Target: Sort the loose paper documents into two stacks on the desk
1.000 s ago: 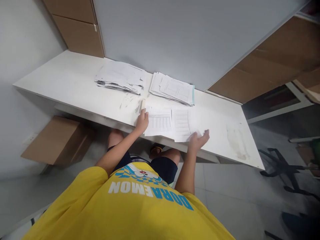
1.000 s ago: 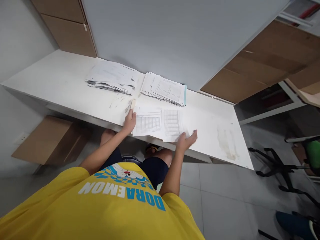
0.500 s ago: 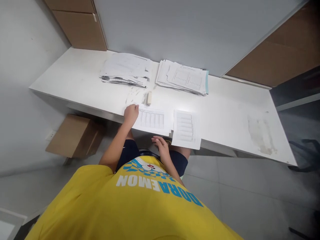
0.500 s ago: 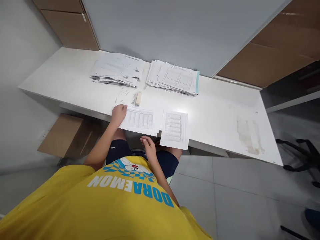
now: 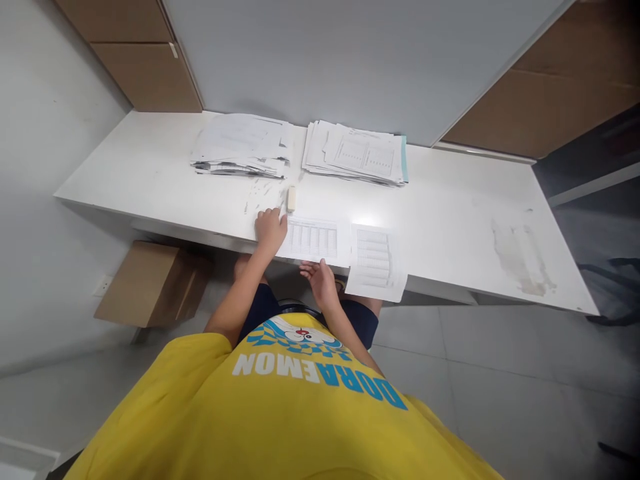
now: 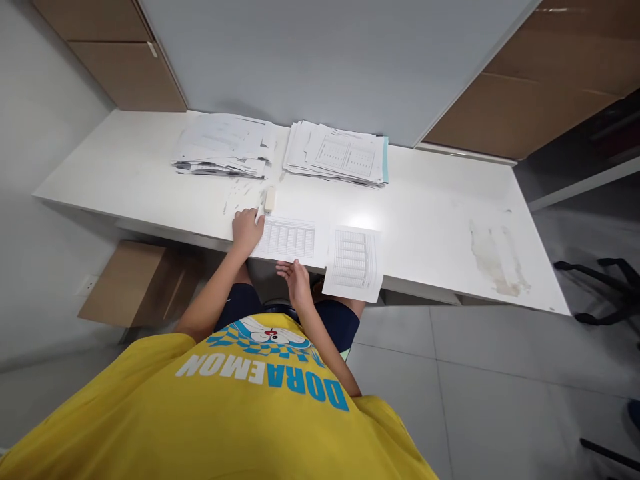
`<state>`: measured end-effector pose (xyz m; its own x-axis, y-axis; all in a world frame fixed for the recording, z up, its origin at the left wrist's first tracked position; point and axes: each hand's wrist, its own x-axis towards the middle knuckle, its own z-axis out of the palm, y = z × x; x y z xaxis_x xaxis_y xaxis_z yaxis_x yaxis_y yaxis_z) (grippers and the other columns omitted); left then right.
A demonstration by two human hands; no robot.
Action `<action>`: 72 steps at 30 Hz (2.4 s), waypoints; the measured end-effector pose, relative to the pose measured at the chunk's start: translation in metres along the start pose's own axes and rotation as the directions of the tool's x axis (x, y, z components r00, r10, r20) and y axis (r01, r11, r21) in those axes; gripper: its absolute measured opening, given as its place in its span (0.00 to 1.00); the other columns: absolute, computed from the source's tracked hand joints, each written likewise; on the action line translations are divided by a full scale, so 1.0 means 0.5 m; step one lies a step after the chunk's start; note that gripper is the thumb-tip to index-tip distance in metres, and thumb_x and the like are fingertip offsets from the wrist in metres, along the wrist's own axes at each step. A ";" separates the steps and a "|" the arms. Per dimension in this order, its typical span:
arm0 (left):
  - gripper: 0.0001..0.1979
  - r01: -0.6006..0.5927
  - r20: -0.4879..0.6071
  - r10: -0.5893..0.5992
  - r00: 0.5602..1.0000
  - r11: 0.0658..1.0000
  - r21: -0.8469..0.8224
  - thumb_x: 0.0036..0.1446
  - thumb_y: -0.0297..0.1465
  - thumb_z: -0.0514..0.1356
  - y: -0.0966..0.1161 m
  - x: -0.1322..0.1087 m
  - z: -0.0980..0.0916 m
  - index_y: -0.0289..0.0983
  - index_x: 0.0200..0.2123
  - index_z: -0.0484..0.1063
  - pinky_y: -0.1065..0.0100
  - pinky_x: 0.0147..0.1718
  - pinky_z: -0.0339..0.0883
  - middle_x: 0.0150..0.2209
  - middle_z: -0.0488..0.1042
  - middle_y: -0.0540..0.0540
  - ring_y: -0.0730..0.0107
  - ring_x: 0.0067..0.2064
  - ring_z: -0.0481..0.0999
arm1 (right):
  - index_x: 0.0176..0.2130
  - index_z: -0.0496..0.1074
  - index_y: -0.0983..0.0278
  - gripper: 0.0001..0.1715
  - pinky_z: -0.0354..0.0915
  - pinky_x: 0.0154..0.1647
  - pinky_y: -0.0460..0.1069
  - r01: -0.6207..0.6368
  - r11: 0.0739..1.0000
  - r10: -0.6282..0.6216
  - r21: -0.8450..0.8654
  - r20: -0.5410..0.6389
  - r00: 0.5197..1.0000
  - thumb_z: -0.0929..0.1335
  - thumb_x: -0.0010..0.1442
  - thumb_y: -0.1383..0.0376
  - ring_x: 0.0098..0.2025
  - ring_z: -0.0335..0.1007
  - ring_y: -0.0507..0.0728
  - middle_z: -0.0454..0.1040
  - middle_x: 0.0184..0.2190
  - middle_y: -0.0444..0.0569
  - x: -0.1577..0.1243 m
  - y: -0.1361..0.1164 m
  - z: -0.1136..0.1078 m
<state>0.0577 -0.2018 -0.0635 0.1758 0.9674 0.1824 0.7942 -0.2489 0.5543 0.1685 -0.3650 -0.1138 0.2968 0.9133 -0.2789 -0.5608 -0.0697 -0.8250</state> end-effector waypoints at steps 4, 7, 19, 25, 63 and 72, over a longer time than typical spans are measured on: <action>0.18 -0.001 -0.029 0.000 1.000 1.000 -0.018 0.62 0.35 0.58 -0.003 0.008 -0.005 0.34 0.53 0.70 0.47 0.57 0.59 0.51 0.72 0.30 0.39 0.57 0.66 | 0.26 0.69 0.61 0.27 0.70 0.32 0.49 0.003 0.998 -0.011 -0.065 -0.120 0.993 0.68 0.55 0.40 0.26 0.71 0.54 0.75 0.22 0.47 0.018 -0.017 -0.004; 0.27 -0.172 -0.006 0.172 0.985 0.984 -0.047 0.64 0.37 0.56 -0.011 0.017 -0.008 0.35 0.64 0.61 0.49 0.62 0.56 0.62 0.66 0.32 0.44 0.63 0.62 | 0.24 0.69 0.61 0.24 0.68 0.28 0.48 -0.005 0.999 -0.002 -0.048 -0.148 0.989 0.71 0.53 0.44 0.23 0.68 0.53 0.73 0.20 0.46 0.020 -0.023 -0.010; 0.32 -0.452 0.243 0.426 0.871 0.890 0.063 0.68 0.39 0.49 -0.017 0.022 0.003 0.39 0.72 0.47 0.50 0.68 0.50 0.74 0.46 0.42 0.51 0.73 0.48 | 0.43 0.74 0.61 0.27 0.70 0.28 0.49 0.029 0.950 -0.033 -0.311 -0.008 0.999 0.69 0.56 0.44 0.30 0.72 0.54 0.81 0.37 0.51 -0.058 0.031 -0.012; 0.28 -0.428 0.281 0.400 0.873 0.902 0.047 0.70 0.35 0.41 -0.025 0.030 0.008 0.39 0.72 0.49 0.52 0.69 0.48 0.74 0.47 0.44 0.55 0.74 0.45 | 0.44 0.75 0.60 0.20 0.73 0.46 0.57 0.343 0.647 -0.359 -0.681 0.125 0.925 0.62 0.66 0.51 0.40 0.76 0.59 0.80 0.37 0.52 -0.072 -0.028 -0.034; 0.33 -0.720 0.346 0.658 0.669 0.690 0.079 0.62 0.29 0.49 0.342 0.449 0.136 0.33 0.71 0.52 0.44 0.71 0.37 0.72 0.53 0.39 0.51 0.74 0.47 | 0.45 0.78 0.62 0.22 0.49 0.67 0.73 0.300 0.211 -0.373 -0.930 0.207 0.904 0.63 0.64 0.53 0.61 0.68 0.66 0.78 0.53 0.56 0.167 -0.273 -0.209; 0.45 -0.843 0.471 0.721 0.508 0.529 0.099 0.58 0.44 0.58 0.260 0.459 0.188 0.32 0.73 0.45 0.49 0.71 0.30 0.75 0.39 0.38 0.50 0.75 0.36 | 0.62 0.67 0.62 0.31 0.42 0.64 0.82 0.152 -0.115 -0.381 -0.982 0.185 0.906 0.59 0.67 0.51 0.70 0.53 0.73 0.63 0.67 0.60 0.175 -0.219 -0.212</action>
<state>0.2561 -0.0077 -0.0259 0.9359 0.3348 0.1100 0.3300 -0.9421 0.0593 0.3377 -0.3200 -0.1000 0.3397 0.9280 0.1529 0.8684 -0.2471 -0.4299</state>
